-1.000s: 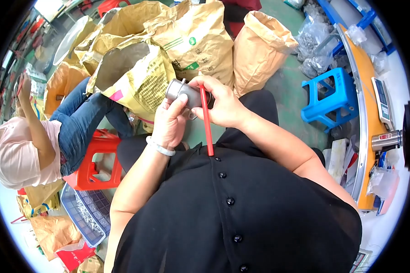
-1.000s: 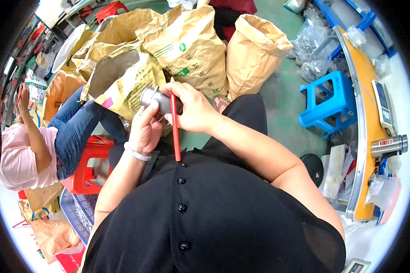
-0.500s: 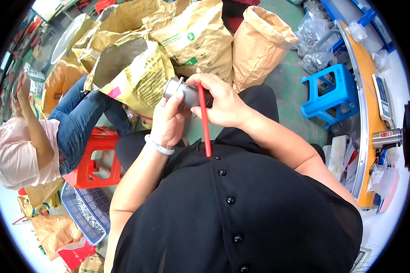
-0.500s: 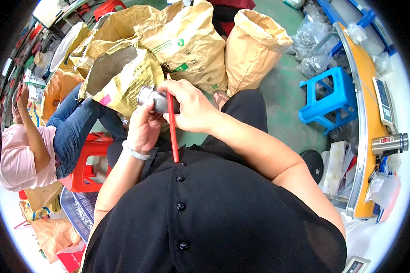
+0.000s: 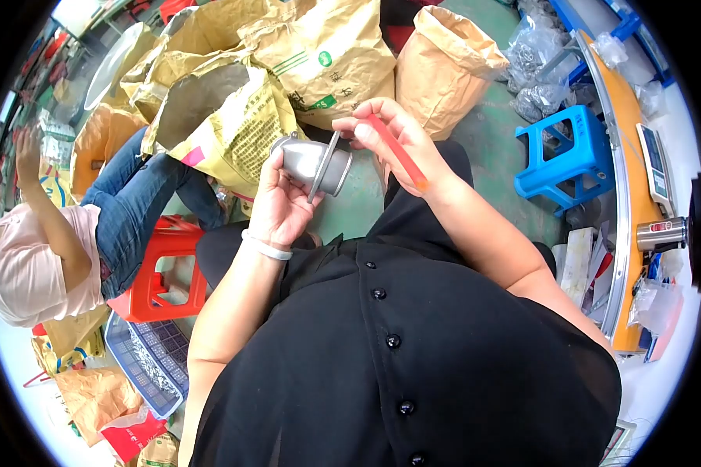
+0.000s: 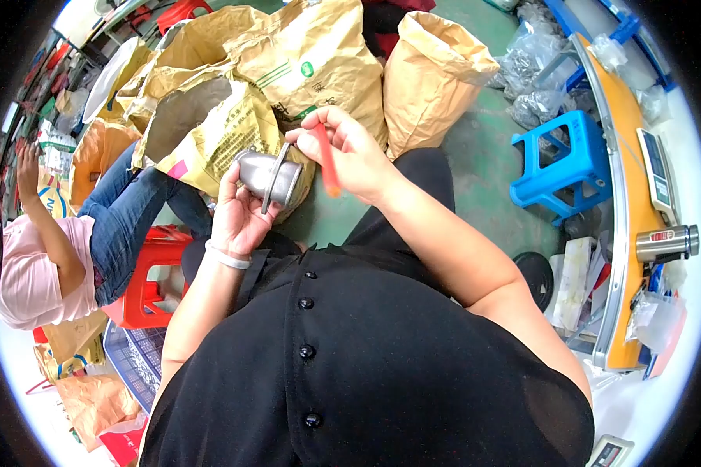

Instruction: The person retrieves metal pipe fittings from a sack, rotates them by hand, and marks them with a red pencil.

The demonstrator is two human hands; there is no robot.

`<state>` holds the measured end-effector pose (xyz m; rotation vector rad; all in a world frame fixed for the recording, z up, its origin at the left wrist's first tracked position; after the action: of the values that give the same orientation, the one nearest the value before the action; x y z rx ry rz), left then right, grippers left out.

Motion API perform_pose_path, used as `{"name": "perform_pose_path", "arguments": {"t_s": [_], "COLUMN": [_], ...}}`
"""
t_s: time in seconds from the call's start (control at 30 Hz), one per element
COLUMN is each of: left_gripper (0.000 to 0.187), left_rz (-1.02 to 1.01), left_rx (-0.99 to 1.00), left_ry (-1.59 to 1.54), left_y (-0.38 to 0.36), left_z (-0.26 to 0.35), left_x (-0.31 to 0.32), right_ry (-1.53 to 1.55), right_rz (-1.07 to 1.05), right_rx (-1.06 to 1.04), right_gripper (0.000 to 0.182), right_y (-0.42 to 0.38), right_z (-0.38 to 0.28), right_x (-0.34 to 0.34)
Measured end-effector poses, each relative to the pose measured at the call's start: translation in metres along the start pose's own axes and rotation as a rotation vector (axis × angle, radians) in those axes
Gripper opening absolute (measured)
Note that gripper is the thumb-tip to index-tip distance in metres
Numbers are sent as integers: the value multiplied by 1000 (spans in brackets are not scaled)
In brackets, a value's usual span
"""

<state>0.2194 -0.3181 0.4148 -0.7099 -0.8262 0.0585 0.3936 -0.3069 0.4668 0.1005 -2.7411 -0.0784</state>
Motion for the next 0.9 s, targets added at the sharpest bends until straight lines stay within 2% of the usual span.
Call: {"name": "perform_pose_path", "arguments": {"t_s": [0.07,0.1,0.23,0.43,0.53,0.63,0.77,0.87,0.9], "left_gripper": [51,52,56,56,55,54,54,59,63], "left_rz": [19,29,29,30,3,-58,-158,-199,-146], "left_rx": [0,0,0,1,10,38,51,-70,-84], "left_ry": [-7,-10,-32,-36,-25,4,33,171,285], "left_y": [-1,-1,1,6,10,18,31,46,55], "left_z": [0,0,0,-3,-4,-5,-7,-15,-16], "left_x": [1,1,2,9,14,21,35,41,33], "right_ry": [-47,-64,-277,-330,-160,-188,-24,-104,-110], "right_rz": [-15,-23,-140,-21,-32,-16,-5,31,65], "right_rx": [-68,-36,-205,-75,-91,-93,-127,-130,-87], "right_gripper": [30,39,59,52,50,53,55,54,53], "right_y": [-6,-7,-15,-13,-11,-9,-3,11,18], "right_z": [0,2,12,23,19,19,24,7,3], "right_x": [1,1,5,1,2,-5,-23,-51,-64]}}
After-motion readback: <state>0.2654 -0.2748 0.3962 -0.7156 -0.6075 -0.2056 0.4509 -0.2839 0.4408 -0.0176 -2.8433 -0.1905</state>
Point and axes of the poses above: each hand's wrist, its own y-axis towards the middle knuckle, its own x-axis out of the palm, z = x × y, the point moved 4 cm from there along y, towards the middle knuckle, and after that the axes turned 12 degrees about z, right-handed, at the moved point
